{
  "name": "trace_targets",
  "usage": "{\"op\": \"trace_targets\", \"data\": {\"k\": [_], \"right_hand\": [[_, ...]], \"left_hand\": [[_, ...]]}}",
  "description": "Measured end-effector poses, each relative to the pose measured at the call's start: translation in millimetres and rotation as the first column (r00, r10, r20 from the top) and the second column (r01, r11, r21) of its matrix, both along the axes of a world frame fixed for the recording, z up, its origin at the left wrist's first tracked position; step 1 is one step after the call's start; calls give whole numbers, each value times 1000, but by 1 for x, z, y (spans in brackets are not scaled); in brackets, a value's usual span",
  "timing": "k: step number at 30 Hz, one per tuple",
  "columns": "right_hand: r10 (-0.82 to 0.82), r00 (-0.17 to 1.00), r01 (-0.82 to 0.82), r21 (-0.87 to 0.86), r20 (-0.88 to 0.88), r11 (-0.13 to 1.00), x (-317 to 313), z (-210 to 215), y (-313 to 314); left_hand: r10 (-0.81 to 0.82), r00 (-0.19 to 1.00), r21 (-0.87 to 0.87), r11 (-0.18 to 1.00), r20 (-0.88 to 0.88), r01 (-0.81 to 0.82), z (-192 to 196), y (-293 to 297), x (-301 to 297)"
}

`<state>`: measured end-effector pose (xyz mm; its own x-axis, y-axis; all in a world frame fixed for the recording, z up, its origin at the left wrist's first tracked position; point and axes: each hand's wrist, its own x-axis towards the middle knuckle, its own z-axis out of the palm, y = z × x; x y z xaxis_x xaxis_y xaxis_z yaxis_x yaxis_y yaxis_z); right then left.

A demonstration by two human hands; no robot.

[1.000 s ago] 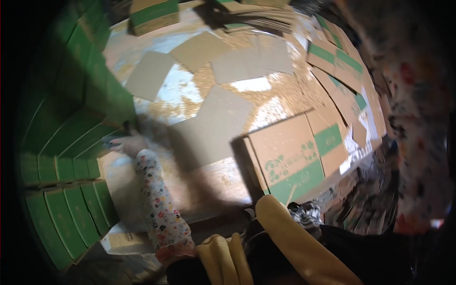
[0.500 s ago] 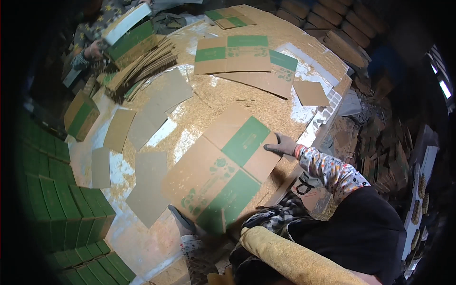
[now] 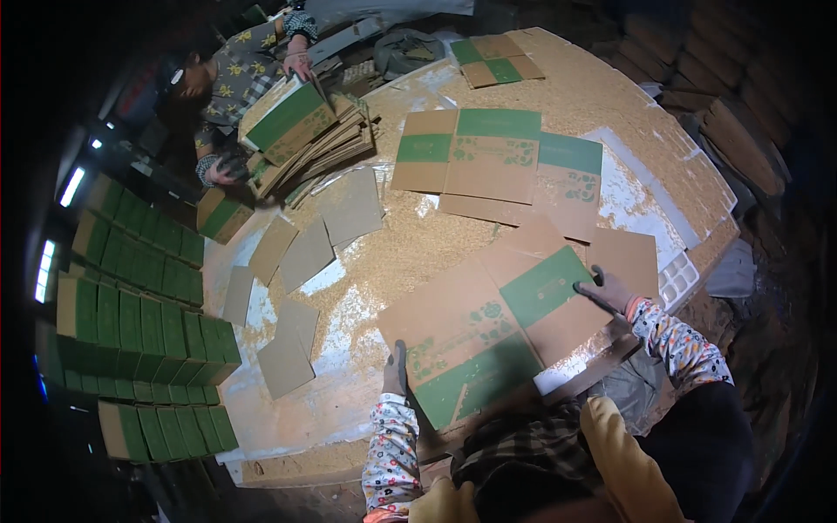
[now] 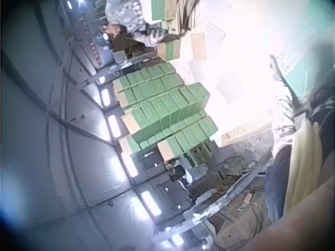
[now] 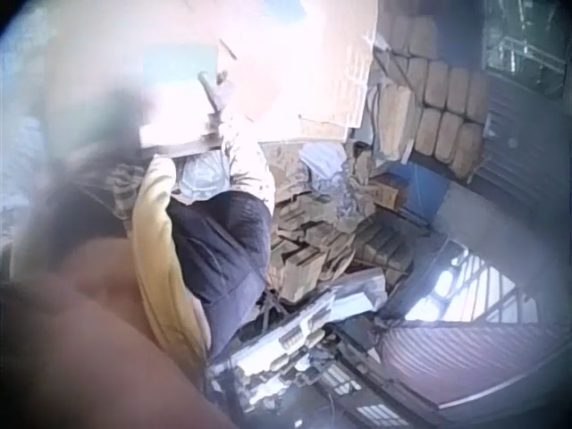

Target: The person folds flat cardboard sheets into boxes by hand, places foam trays filled with chaff and cardboard inserts inside them, and stacks the assembled boxes.

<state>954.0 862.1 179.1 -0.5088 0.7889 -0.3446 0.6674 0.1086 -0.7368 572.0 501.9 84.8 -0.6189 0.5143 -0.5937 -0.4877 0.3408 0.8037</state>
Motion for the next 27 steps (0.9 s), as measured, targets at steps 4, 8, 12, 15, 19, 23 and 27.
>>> {"op": "trace_targets", "data": {"k": [4,8,12,15,19,23,27], "right_hand": [[-556,705,611,-20,-440,791,-2,-59,98],[-732,654,756,133,-192,641,-7,-121,183],[-636,763,643,251,-120,724,-23,-125,226],[-452,772,251,-440,-447,862,-26,-126,255],[-235,605,-51,-331,-761,942,-72,-7,236],[473,679,38,670,-562,741,-75,-20,271],[-79,581,5,-93,-810,996,-44,22,238]], "left_hand": [[-330,456,-465,857,-827,-223,81,86,66],[-387,143,-389,921,-911,19,117,136,122],[-403,103,-396,915,-910,80,113,183,96],[-433,110,-424,901,-895,95,100,242,63],[-505,87,-493,860,-859,129,107,349,55],[-678,118,-646,730,-725,223,111,443,56],[-476,-408,-618,694,-779,369,182,414,70]]}}
